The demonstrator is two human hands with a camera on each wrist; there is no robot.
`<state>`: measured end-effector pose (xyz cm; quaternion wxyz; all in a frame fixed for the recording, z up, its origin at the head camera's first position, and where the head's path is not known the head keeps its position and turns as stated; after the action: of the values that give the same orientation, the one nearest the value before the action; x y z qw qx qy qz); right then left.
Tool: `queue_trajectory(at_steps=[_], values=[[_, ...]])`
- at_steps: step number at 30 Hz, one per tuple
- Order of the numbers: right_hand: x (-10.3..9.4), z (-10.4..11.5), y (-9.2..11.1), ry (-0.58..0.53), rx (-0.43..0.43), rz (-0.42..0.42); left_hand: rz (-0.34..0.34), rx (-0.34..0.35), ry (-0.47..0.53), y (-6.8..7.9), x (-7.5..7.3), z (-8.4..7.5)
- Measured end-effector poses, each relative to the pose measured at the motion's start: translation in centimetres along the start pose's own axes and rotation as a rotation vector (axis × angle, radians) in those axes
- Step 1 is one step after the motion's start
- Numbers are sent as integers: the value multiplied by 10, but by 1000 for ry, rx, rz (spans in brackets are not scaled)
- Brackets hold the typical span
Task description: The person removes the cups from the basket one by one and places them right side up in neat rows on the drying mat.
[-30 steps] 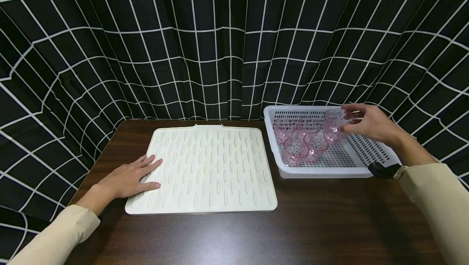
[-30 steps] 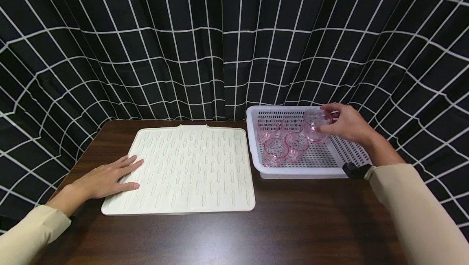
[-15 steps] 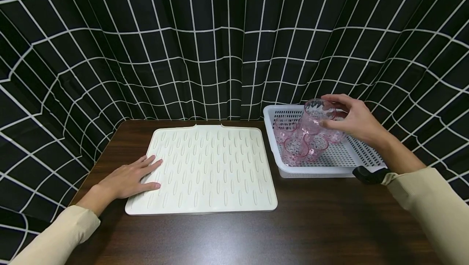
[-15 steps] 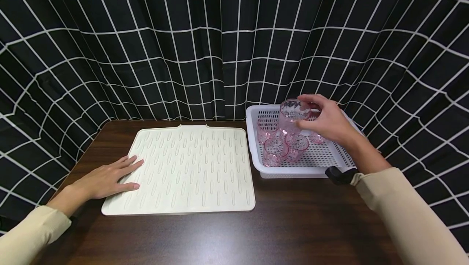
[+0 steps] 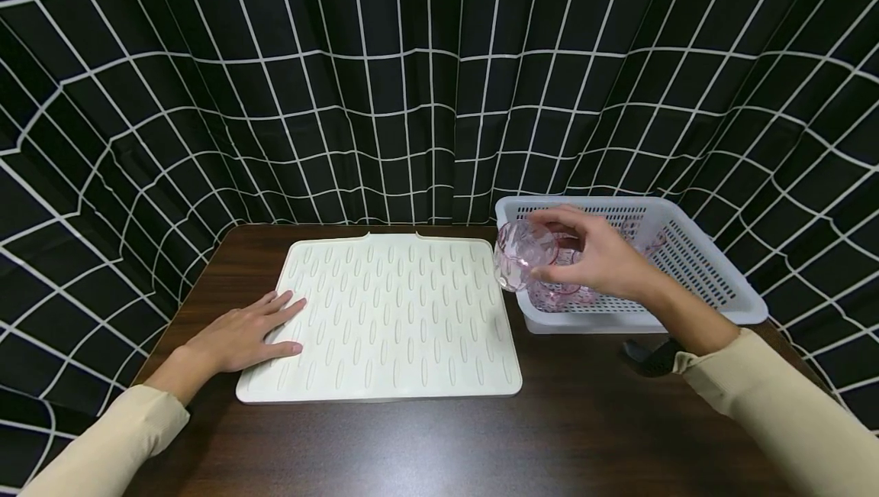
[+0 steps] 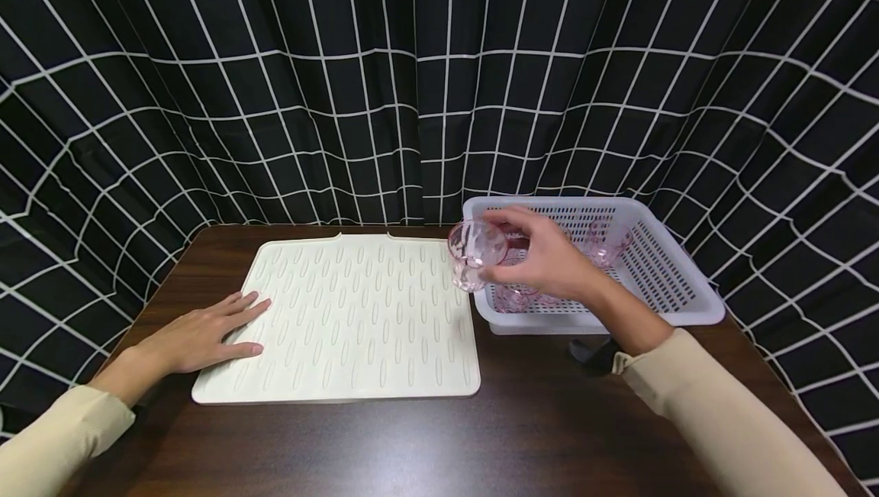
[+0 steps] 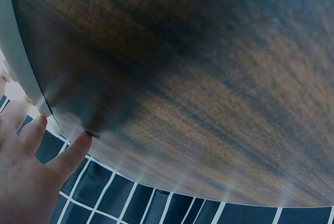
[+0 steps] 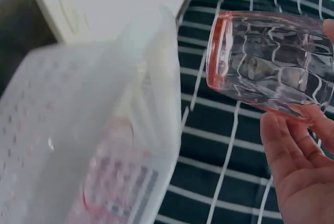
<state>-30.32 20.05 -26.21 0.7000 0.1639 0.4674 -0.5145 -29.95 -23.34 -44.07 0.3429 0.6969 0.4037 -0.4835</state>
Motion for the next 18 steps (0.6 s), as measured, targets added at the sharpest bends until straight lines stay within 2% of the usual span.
queue_trajectory(at_steps=[9, 13, 18], values=[[55, 26, -2, -64, -95, 100, -1, 0, -6, 0, -2, -2], [77, 32, -1, -110, -118, 142, -1, -4, -6, 0, -2, -2], [100, 34, 3, -114, -127, 186, -2, -3, -3, 0, -1, -2]])
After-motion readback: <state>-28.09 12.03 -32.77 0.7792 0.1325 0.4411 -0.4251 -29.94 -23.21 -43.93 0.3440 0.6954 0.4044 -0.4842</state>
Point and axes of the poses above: each hand's wrist, its own y-axis away from the middle knuckle, its own x-axis out of the palm, z = x × y, the point moved 10 cm from there along -y, towards the middle knuckle, and after that the axes turned 9 degrees about y, right-handed, at the moved point
